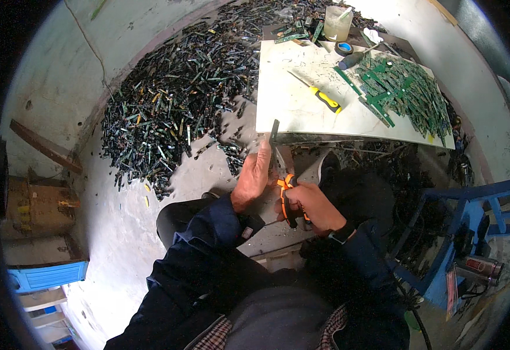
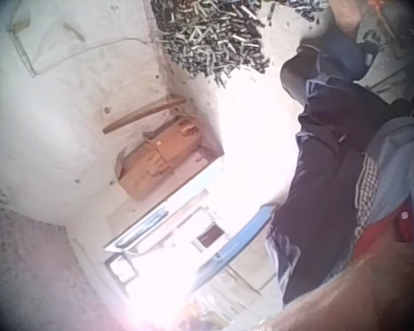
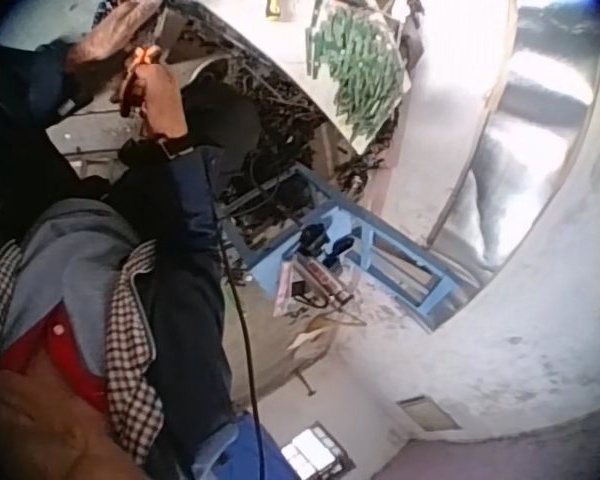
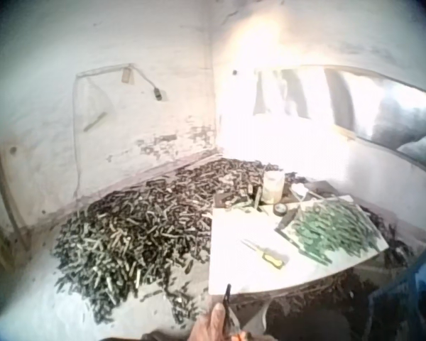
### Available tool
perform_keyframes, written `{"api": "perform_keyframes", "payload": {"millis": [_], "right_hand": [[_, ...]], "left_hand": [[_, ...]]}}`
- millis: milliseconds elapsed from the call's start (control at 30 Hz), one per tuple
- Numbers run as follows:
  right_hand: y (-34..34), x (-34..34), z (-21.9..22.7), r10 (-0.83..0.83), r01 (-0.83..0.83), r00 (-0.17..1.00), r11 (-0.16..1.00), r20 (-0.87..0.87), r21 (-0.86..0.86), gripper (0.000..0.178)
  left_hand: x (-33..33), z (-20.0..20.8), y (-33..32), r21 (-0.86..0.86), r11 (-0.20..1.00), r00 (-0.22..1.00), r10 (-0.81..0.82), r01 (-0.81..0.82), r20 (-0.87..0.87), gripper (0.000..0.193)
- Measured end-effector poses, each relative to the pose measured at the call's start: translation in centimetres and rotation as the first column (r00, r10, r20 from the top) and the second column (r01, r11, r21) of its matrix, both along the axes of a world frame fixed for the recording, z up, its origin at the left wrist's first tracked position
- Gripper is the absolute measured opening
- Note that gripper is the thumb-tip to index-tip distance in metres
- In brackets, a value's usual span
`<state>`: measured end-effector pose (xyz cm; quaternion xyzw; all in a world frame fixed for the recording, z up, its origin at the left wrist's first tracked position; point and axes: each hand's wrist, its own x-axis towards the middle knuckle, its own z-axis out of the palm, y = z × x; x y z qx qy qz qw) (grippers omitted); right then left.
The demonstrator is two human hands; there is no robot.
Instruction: The person sits on the floor and disassembles green circuit boards using pliers and a screwdriver. They use the pliers to pull off metal components and the screwdriver to pry parts loose, dropping the separated pieces onto a pile on the floor.
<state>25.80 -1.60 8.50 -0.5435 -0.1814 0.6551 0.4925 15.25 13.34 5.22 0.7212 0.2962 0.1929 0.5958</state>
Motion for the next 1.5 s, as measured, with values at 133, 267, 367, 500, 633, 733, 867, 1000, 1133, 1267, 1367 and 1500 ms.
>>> {"api": "perform_keyframes", "payload": {"millis": [133, 267, 367, 500, 633, 733, 867, 1000, 1133, 1267, 1367, 1500], "right_hand": [[-0.1, -0.5, 0.9, -0.106, 0.091, 0.960, 0.994, -0.261, -0.066, 0.030], [-0.4, 0.0, 0.5, 0.003, -0.001, 0.996, 1.000, -0.086, 0.024, 0.024], [-0.4, 0.2, -0.2, 0.059, -0.081, 0.949, 0.995, 0.308, 0.059, 0.020], [-0.7, 0.2, -0.4, -0.077, -0.022, 0.518, 0.994, 0.852, 0.103, 0.026], [-1.0, 0.8, 0.0, -0.101, -0.025, 0.179, 0.994, 0.979, 0.107, 0.028], [-1.2, 0.9, -0.2, -0.063, -0.056, 0.049, 0.996, 0.997, 0.066, 0.032], [-1.2, 0.5, -0.7, 0.009, -0.088, -0.068, 0.996, 0.998, -0.015, 0.035], [-1.4, 0.6, -1.3, 0.000, -0.105, 0.002, 0.995, 1.000, 0.000, 0.036], [-1.3, 0.9, -2.5, -0.048, -0.113, 0.374, 0.989, 0.926, 0.097, 0.029], [-0.6, -0.1, -0.4, -0.051, 0.028, 0.982, 0.991, 0.181, 0.130, 0.021], [-0.4, -0.4, 1.5, -0.053, 0.080, 0.970, 0.991, -0.236, 0.104, 0.017], [-0.1, 0.0, 0.7, -0.049, 0.046, 0.999, 0.983, 0.013, 0.176, 0.019]], "left_hand": [[-0.2, -0.3, -0.1, -0.081, 0.997, 1.000, 0.001, -0.002, -0.006, 0.070], [-0.2, 0.2, -0.3, -0.165, 0.984, 0.997, -0.073, 0.072, 0.002, 0.071], [-0.5, 0.4, 0.2, -0.194, 0.973, 0.992, -0.127, 0.128, 0.023, 0.073], [-0.7, 0.2, 0.6, -0.254, 0.951, 0.982, -0.150, 0.175, 0.112, 0.073], [-1.3, -0.2, 1.8, -0.326, 0.941, 0.990, -0.055, 0.094, 0.128, 0.076], [-1.5, 0.8, 2.3, -0.388, 0.919, 0.987, -0.013, 0.074, 0.159, 0.075], [-2.1, 0.5, 3.2, -0.217, 0.952, 0.976, -0.206, 0.215, 0.064, 0.080], [-1.8, 1.3, 2.7, -0.291, 0.943, 0.986, -0.169, 0.160, -0.004, 0.069], [-1.1, 1.5, 1.7, -0.550, 0.831, 0.993, -0.031, 0.088, 0.114, 0.063], [-0.6, 1.1, 1.7, -0.695, 0.631, 0.920, -0.082, 0.345, 0.382, 0.059], [-0.3, 0.7, 2.0, -0.771, 0.478, 0.896, -0.090, 0.422, 0.435, 0.060], [-0.2, 0.6, 2.1, -0.772, 0.521, 0.920, -0.072, 0.364, 0.385, 0.057]]}}
